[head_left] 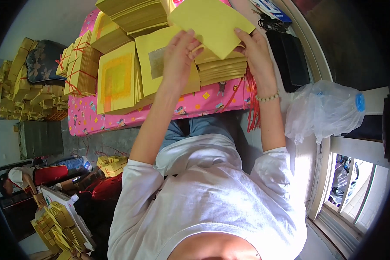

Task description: Folding and stacking joss paper sheets at a table.

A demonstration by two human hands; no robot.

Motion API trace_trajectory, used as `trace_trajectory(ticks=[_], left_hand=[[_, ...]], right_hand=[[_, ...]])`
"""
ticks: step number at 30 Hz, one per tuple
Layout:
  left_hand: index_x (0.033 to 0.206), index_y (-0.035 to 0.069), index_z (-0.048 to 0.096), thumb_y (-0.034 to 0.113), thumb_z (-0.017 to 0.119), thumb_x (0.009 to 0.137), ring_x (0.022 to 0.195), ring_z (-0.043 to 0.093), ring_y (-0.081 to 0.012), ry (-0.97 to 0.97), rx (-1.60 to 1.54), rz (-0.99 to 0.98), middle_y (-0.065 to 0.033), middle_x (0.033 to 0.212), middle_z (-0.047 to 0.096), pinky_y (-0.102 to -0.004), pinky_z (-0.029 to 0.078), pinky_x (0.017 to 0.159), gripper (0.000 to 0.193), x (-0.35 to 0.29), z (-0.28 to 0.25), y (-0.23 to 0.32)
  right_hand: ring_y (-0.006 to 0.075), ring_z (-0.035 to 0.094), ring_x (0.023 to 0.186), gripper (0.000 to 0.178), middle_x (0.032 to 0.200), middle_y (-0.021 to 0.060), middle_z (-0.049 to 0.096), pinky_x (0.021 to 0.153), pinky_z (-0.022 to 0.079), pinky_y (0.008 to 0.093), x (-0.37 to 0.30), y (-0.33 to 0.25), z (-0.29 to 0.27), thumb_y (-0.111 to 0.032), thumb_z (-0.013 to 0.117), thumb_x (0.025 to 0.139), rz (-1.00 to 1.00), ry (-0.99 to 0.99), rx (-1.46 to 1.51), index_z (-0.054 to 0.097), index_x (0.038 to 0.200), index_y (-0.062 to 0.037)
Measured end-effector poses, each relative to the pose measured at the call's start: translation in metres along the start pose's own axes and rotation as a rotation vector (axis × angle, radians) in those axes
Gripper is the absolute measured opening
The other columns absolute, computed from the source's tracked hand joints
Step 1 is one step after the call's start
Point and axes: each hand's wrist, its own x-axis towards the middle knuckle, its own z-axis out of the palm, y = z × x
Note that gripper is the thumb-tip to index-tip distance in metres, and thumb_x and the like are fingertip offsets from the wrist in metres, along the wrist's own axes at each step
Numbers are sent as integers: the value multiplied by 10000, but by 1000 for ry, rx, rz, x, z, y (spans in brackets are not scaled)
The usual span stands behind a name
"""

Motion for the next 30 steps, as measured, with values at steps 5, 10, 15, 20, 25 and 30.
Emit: trace_trajectory(ticks=[5,10,15,20,25,30], left_hand=[[1210,19,440,79,668,833,796,628,-150,28,154,111,-77,922,626,-316,552,724,445,8,-12,11],[1212,11,396,15,662,793,769,631,-165,98,350,225,-106,889,624,-320,569,705,497,9,-11,-5],[1196,-3,430,188,696,774,772,633,-278,8,1272,252,-151,885,604,-379,533,655,534,7,-10,-10],[1156,6,496,267,724,744,888,597,-352,-54,1729,464,-204,1021,588,-432,489,767,538,13,-15,-16],[1135,62,576,248,730,732,1015,561,-335,-216,1864,703,-174,1054,597,-424,460,860,471,15,-11,-29],[1167,142,575,220,693,782,1042,549,-338,-612,1869,549,-133,1060,591,-425,472,871,410,19,-11,-43]], right_hand=[[97,620,901,303,1030,34,650,751,498,222,9,0,-20,-189,582,921,2,-1,18,577,1176,-25],[106,613,886,324,1018,56,651,759,482,228,10,0,-18,-208,598,914,59,48,-122,579,1151,12],[126,614,883,347,998,95,653,763,478,258,45,52,-60,-201,616,899,-101,60,-499,569,1140,44],[309,644,972,409,1019,188,671,838,485,382,58,87,-74,-281,620,816,-78,70,-782,618,1092,21],[328,636,973,435,1015,190,669,840,484,403,52,98,-81,-317,624,797,42,24,-907,628,1106,-11],[347,633,949,426,993,185,670,837,485,431,32,91,-69,-335,633,783,62,66,-1115,642,1086,-36]])
